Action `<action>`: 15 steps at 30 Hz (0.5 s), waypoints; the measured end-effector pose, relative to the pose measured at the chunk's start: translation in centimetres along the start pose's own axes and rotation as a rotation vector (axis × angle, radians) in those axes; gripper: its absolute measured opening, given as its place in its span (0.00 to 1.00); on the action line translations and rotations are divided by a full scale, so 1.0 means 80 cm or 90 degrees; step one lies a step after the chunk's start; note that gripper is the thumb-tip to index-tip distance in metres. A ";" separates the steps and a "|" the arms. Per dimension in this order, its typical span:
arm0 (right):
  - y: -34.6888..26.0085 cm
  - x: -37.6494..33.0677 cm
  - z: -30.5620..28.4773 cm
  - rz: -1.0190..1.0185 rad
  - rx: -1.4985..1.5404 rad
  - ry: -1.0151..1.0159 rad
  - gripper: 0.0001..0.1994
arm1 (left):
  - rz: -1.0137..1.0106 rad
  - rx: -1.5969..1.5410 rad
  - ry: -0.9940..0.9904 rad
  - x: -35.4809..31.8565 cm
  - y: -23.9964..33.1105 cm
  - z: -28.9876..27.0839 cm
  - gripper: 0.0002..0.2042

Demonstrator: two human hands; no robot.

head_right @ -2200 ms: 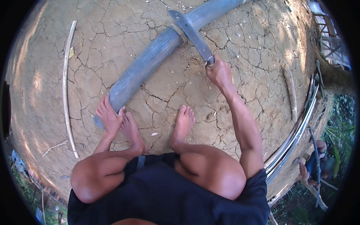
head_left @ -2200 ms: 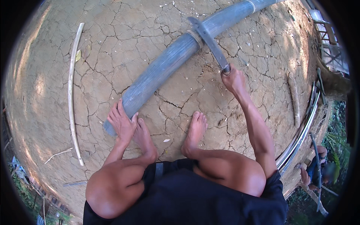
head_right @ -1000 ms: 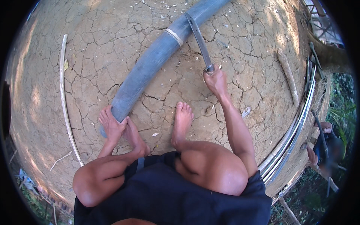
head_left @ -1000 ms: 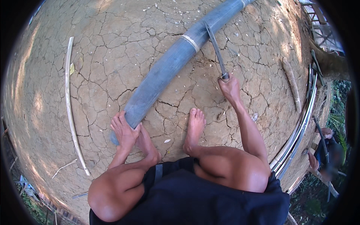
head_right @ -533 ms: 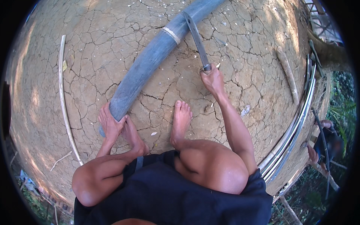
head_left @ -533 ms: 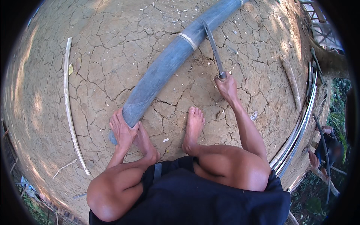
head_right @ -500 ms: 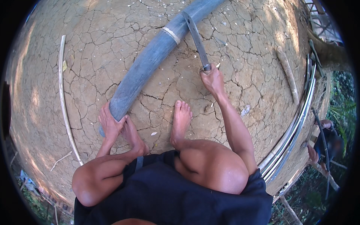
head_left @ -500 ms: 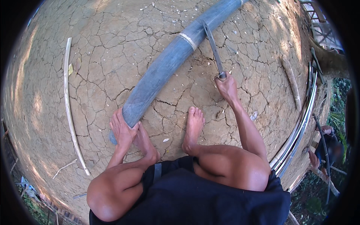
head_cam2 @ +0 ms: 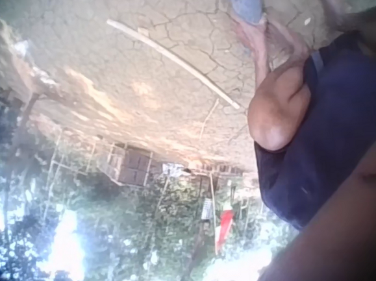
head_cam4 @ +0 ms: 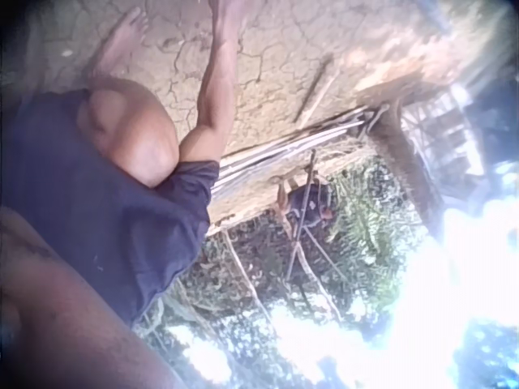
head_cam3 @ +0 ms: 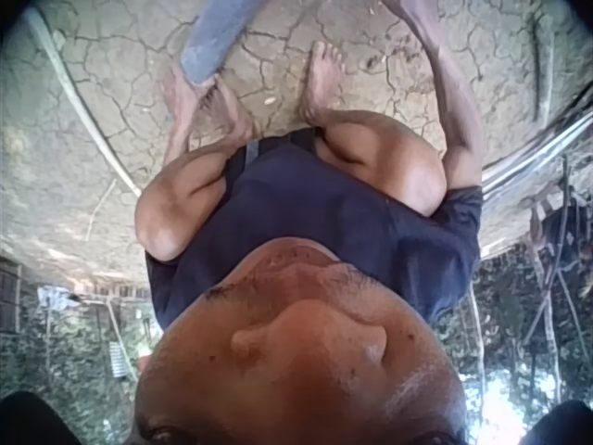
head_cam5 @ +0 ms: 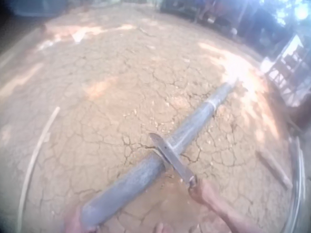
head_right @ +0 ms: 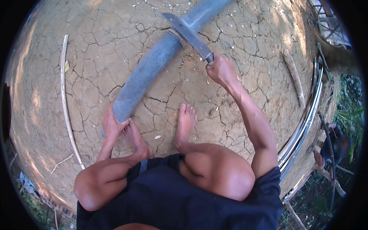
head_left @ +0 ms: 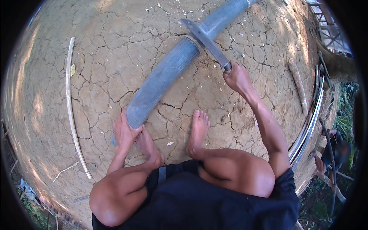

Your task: The person uses a large knife to cut a long bamboo pole lying on the ground. They repeatedly strike the bamboo with the knife to make a cut, adjusting their grip and the pole's position as needed.

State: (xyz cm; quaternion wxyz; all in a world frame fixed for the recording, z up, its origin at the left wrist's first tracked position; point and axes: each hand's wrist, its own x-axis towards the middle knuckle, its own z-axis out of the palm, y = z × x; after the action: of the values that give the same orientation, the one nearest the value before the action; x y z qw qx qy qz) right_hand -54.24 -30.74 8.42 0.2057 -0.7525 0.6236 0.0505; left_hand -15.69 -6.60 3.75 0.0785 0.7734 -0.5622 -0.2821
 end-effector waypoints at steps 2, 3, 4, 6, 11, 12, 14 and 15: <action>-0.001 -0.016 -0.010 -0.112 -0.094 -0.080 0.09 | 0.022 0.008 0.039 -0.003 -0.010 0.007 0.47; -0.005 -0.019 -0.012 -0.167 -0.137 -0.072 0.09 | 0.030 0.013 0.056 -0.006 -0.015 0.012 0.47; -0.004 -0.017 -0.009 -0.110 -0.096 -0.046 0.10 | 0.029 0.013 0.055 -0.009 -0.016 0.012 0.46; 0.009 0.000 -0.010 0.009 -0.019 0.013 0.11 | 0.032 0.010 0.059 -0.003 -0.003 0.016 0.46; -0.021 -0.037 -0.034 -0.113 -0.140 -0.147 0.11 | 0.021 0.048 0.068 -0.016 -0.001 0.015 0.45; -0.018 -0.031 -0.032 -0.079 -0.121 -0.108 0.10 | 0.022 0.049 0.065 -0.017 -0.001 0.015 0.45; -0.011 -0.011 -0.031 -0.013 -0.088 -0.028 0.10 | 0.020 0.058 0.072 -0.013 0.000 0.019 0.45; -0.012 -0.007 -0.033 0.037 -0.048 0.001 0.09 | 0.019 0.061 0.076 -0.010 0.002 0.023 0.45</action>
State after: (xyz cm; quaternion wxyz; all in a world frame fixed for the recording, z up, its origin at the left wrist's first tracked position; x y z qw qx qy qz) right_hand -53.96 -31.08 11.27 0.1754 -0.7414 0.6428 0.0795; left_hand -16.96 -5.60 2.56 0.0790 0.7834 -0.5806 -0.2073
